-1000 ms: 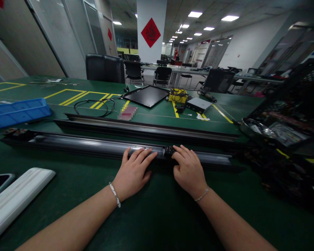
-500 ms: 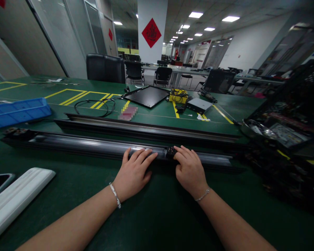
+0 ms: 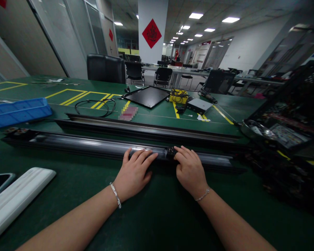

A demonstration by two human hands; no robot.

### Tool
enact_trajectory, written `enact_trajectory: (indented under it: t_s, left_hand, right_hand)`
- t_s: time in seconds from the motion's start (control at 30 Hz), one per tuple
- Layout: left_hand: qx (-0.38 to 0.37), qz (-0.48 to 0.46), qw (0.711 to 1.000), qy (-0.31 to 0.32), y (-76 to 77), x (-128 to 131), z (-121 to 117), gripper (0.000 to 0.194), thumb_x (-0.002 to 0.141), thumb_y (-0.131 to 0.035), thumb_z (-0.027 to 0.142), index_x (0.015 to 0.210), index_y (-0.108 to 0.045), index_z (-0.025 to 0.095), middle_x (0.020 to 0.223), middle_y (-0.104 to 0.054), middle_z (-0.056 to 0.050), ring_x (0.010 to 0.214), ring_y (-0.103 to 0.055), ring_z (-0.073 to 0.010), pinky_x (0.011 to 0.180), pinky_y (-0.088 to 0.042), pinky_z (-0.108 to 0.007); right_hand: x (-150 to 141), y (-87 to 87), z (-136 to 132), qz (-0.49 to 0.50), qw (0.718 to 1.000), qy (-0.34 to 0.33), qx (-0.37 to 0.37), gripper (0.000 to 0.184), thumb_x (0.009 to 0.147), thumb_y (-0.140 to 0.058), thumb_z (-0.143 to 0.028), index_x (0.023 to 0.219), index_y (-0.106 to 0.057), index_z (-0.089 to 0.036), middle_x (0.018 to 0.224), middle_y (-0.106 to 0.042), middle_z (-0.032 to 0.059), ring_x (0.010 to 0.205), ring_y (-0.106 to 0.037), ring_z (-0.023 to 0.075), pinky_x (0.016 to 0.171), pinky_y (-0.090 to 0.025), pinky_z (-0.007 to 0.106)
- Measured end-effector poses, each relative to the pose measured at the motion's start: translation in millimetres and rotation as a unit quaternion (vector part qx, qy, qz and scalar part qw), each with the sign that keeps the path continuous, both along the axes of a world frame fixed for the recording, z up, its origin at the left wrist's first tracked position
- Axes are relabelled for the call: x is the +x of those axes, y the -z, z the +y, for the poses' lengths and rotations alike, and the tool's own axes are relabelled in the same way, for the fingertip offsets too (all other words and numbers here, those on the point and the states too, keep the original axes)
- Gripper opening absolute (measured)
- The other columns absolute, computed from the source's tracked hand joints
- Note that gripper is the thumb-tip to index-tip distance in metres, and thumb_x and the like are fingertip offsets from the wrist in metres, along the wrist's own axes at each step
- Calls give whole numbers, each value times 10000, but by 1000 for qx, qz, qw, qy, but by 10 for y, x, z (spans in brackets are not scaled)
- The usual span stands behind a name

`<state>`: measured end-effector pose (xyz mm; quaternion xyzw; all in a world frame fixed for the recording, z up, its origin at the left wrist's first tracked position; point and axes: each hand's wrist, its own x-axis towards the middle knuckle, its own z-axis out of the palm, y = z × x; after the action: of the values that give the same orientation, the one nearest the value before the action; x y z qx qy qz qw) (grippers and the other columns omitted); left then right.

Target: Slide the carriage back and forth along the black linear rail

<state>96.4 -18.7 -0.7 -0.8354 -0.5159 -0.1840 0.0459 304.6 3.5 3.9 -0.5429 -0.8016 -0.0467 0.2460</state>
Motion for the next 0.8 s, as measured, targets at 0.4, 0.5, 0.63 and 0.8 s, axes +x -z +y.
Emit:
enact_trajectory:
  t_s: [0.4,0.5,0.63,0.8]
  left_hand:
    - [-4,-10,1000,1,0,3,-1,545,789,-539,238,1311,-411,320,1289,-527,-39,1201,-429,-249,1064,-146,-542]
    - [-10,-19,1000,2,3,4,0,540,789,-536,231,1309,-413,314,1292,-524,-39,1203,-423,-246,1070,-122,-541]
    - [-8,-20,1000,4,2,2,-1,529,792,-532,231,1303,-422,306,1282,-531,-47,1196,-427,-249,1065,-128,-541]
    - [-17,-20,1000,4,-14,-2,-6,531,796,-523,232,1309,-409,311,1293,-526,-37,1200,-425,-244,1063,-132,-538]
  right_hand:
    - [8,6,20,7,1000,-7,-1,289,686,-416,-11,811,-592,-203,1193,-611,43,1179,-466,237,980,-353,445]
    - [4,9,20,10,1000,-5,2,285,687,-413,-12,804,-588,-204,1191,-613,40,1178,-469,237,981,-349,445]
    - [5,18,25,13,1000,-4,5,282,688,-414,-19,807,-585,-209,1188,-615,39,1174,-473,239,975,-350,450]
    - [6,16,24,17,1000,-8,11,277,680,-420,-20,795,-586,-210,1180,-619,40,1168,-478,237,972,-355,443]
